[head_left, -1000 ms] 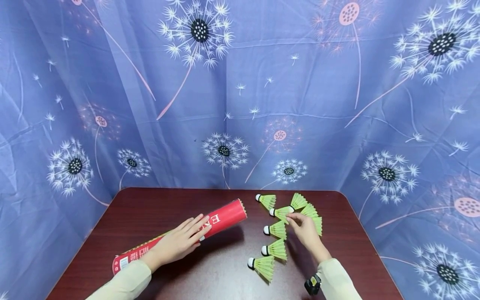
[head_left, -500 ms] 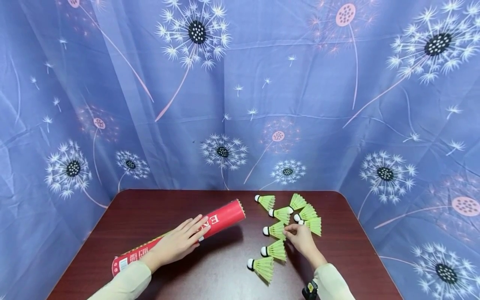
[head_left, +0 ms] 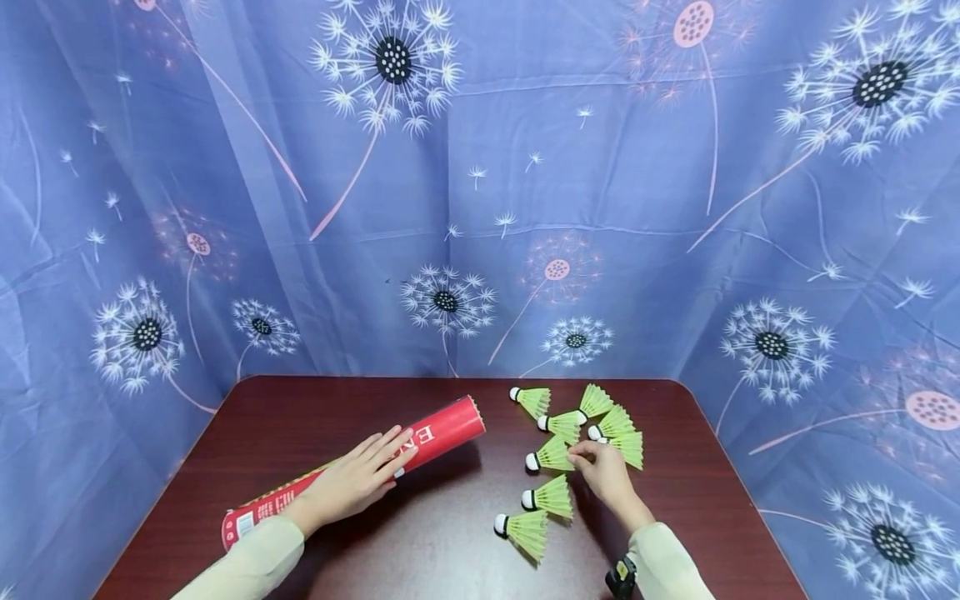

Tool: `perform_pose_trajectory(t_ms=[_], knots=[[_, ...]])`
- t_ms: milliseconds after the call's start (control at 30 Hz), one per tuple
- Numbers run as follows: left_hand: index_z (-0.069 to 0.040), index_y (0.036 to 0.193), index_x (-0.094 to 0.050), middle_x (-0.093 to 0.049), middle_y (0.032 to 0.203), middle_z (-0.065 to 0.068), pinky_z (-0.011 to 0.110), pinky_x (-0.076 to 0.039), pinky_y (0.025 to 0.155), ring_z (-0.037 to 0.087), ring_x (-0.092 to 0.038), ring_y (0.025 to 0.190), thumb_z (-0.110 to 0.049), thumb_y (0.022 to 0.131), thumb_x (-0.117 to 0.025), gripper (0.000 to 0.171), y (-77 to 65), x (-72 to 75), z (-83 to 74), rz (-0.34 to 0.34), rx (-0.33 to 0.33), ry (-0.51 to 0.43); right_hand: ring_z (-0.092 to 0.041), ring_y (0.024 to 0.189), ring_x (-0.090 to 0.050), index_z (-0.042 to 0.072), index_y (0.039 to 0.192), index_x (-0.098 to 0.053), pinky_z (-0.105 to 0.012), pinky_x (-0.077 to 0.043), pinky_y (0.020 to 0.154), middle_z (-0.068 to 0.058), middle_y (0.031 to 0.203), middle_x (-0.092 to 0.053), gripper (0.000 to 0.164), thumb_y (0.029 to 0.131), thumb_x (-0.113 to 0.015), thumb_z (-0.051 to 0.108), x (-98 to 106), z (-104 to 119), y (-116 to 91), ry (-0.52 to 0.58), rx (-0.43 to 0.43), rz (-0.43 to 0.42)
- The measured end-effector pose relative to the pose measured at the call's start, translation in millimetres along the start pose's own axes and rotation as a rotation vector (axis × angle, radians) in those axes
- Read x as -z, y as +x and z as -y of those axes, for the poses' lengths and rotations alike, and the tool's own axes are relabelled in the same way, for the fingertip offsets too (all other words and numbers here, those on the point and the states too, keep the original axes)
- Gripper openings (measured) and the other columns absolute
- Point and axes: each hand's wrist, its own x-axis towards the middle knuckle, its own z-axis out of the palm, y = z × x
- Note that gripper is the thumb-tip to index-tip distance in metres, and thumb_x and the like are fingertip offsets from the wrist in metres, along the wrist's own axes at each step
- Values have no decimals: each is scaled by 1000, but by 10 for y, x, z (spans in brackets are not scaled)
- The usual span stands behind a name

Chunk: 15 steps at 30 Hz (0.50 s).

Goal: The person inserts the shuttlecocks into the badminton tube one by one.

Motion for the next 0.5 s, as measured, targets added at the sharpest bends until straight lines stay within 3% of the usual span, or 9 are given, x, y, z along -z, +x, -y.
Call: perform_pose_trajectory(t_ms=[133,233,367,500], knots=[[-5,144,-43,-34,152,19,48,-42,102,37,-39,135,-25,83,-73,72,1,-6,6,11,1,-3,-6,62,-58,0,82,-73,-22,-47,54,-5,77,-71,5,81,-74,5,8,-1,16,33,41,-40],[-4,144,-43,-34,151,19,48,-42,102,38,-39,135,-26,89,-67,64,12,-11,7,5,-2,-14,-5,62,-58,0,80,-72,-21,-48,54,-4,73,-70,3,79,-75,1,12,18,43,59,87,-97],[-4,144,-42,-36,150,20,48,-42,102,38,-40,134,-31,101,-43,51,28,-17,-7,0,-11,-15,-6,60,-59,3,78,-73,-20,-49,53,-3,70,-69,7,75,-76,-3,14,72,89,58,181,-180],[-6,146,-41,-34,151,19,47,-41,103,37,-39,134,-28,97,-54,56,43,-10,-34,17,-10,-7,-8,59,-60,3,78,-73,-18,-48,52,-4,69,-69,9,74,-77,-4,15,153,131,83,229,-220]])
